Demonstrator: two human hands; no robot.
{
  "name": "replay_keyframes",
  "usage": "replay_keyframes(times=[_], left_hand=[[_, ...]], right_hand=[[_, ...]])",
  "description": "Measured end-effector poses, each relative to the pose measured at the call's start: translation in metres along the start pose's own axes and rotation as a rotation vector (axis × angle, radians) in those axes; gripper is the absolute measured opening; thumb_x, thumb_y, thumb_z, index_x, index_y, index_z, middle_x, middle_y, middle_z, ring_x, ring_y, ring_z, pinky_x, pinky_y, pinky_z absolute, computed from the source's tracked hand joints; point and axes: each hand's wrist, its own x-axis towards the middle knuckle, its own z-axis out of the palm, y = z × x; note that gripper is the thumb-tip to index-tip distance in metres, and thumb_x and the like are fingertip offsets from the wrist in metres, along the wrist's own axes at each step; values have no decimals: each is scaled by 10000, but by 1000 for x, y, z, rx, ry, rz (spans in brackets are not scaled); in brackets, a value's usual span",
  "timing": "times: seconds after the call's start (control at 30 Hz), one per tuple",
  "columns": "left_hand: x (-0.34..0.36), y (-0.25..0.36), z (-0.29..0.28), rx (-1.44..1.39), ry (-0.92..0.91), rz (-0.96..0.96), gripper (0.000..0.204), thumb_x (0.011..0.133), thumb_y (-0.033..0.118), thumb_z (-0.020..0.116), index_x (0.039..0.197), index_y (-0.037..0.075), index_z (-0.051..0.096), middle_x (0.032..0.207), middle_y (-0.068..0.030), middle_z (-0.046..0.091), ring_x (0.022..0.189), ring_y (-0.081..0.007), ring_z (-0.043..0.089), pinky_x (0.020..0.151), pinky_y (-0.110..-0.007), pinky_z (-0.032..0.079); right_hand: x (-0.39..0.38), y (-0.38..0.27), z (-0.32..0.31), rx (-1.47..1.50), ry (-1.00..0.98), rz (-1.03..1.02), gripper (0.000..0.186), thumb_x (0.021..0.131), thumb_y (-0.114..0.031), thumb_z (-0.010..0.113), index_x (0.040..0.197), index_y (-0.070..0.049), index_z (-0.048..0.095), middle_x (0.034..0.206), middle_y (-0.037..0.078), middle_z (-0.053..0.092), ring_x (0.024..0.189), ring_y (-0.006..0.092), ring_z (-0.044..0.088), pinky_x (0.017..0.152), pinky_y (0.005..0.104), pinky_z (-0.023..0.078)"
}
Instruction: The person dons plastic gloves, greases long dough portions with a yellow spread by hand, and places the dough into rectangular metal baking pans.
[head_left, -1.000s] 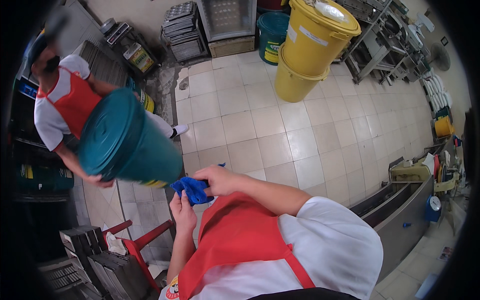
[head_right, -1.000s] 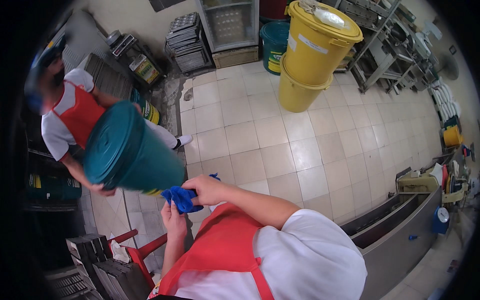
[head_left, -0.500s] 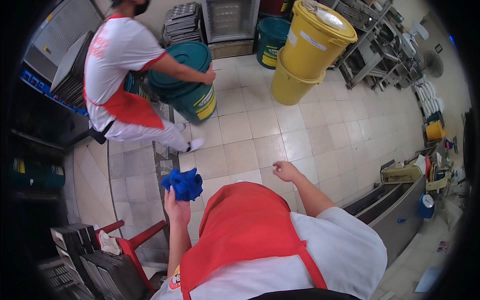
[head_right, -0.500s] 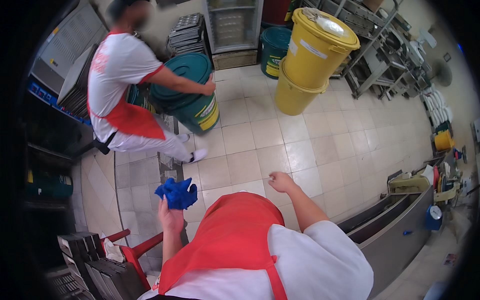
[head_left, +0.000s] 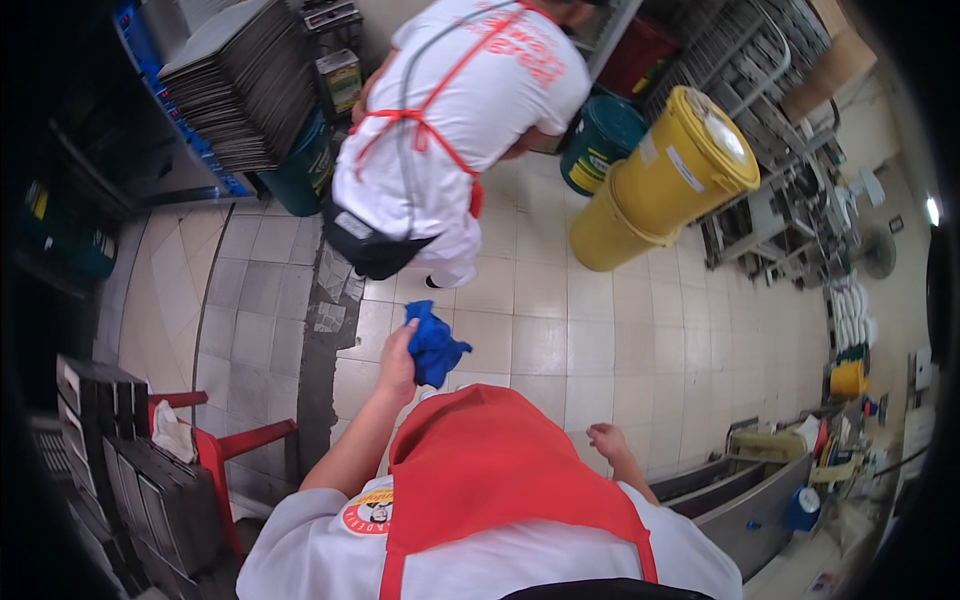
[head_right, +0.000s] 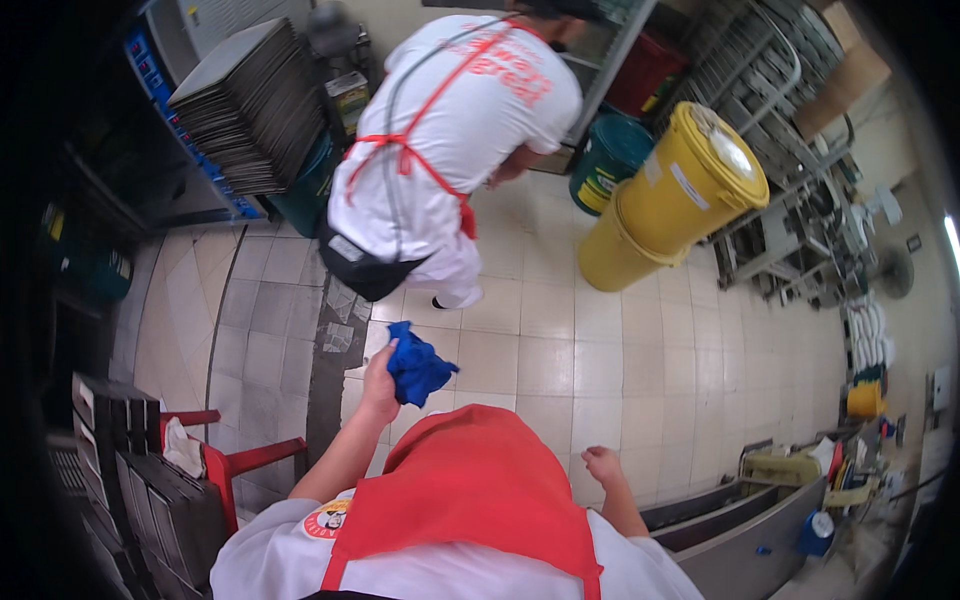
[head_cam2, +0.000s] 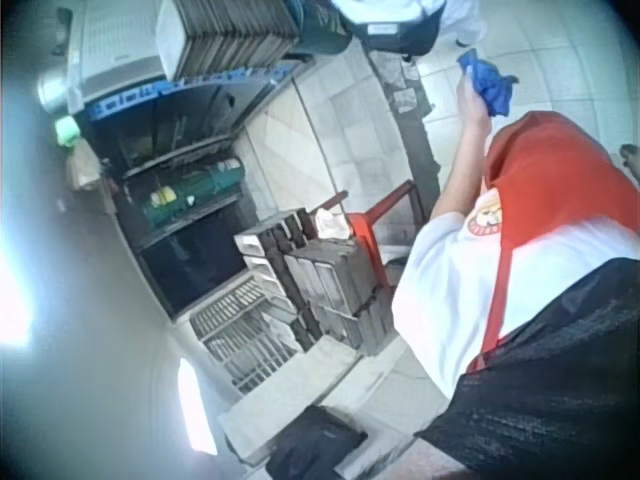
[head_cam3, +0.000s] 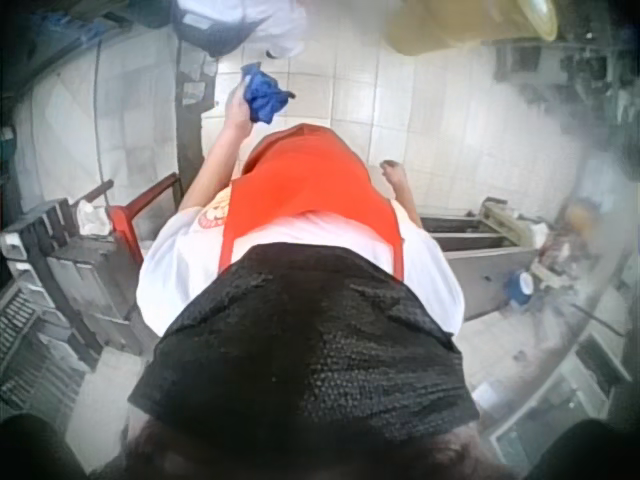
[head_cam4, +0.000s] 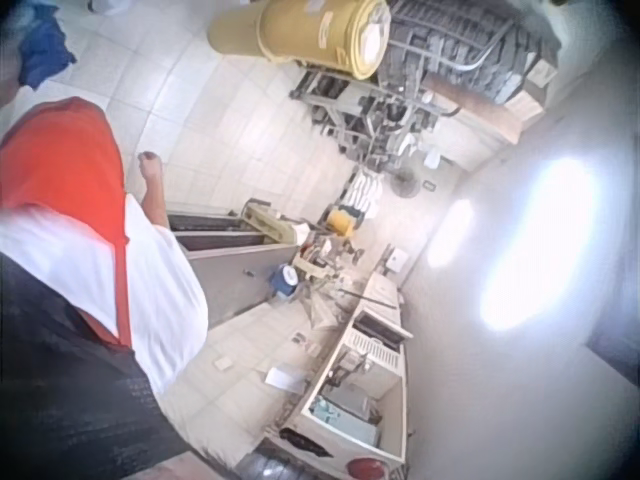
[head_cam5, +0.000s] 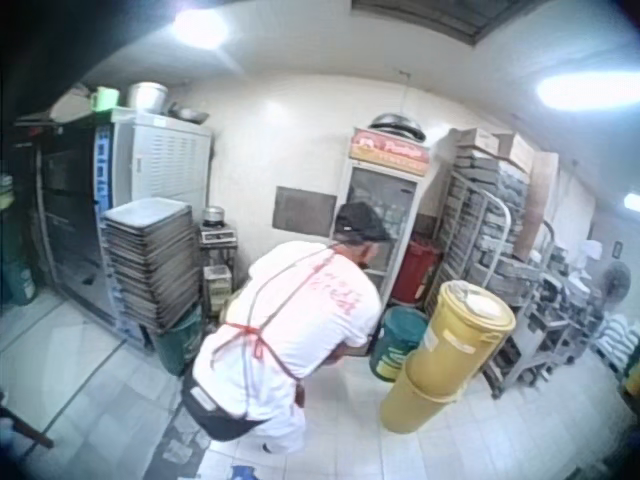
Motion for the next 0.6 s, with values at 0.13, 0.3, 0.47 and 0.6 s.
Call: replay_keyframes(times=[0.13, 0.3, 0.47, 0.6], left_hand=[[-1, 4, 25, 61, -162, -6, 360, 1070, 334, 585, 1140, -2, 691, 989, -57, 737, 889, -134, 691, 859, -299, 547], [1, 6, 54, 33, -592, -158, 426, 1044, 291, 605, 1352, -2, 622, 1199, -87, 714, 1064, -153, 688, 939, -307, 541], [-25, -13, 99, 260, -931, -268, 532, 1063, 437, 600, 1384, 13, 594, 1207, -72, 685, 1083, -146, 641, 973, -322, 512], [-23, -13, 100, 569, -920, -15, 430, 1068, 317, 621, 1339, -16, 611, 1178, -73, 723, 1039, -134, 658, 920, -313, 534]], right_hand=[[-19, -37, -5, 122, 74, -122, 457, 954, -242, 739, 1292, 59, 677, 1068, 164, 761, 900, 206, 720, 829, 349, 574], [-94, -213, -12, 367, -49, -676, 857, 854, -289, 864, 1555, -37, 439, 1516, 196, 508, 1301, 296, 587, 1082, 393, 482], [-119, -321, 1, -104, 178, -1085, 1065, 736, -344, 920, 1612, -103, 364, 1622, 183, 369, 1481, 377, 395, 1212, 461, 358], [-96, -323, -4, -215, 263, -1086, 1070, 724, -310, 908, 1618, -110, 354, 1632, 179, 346, 1501, 385, 361, 1229, 467, 342]])
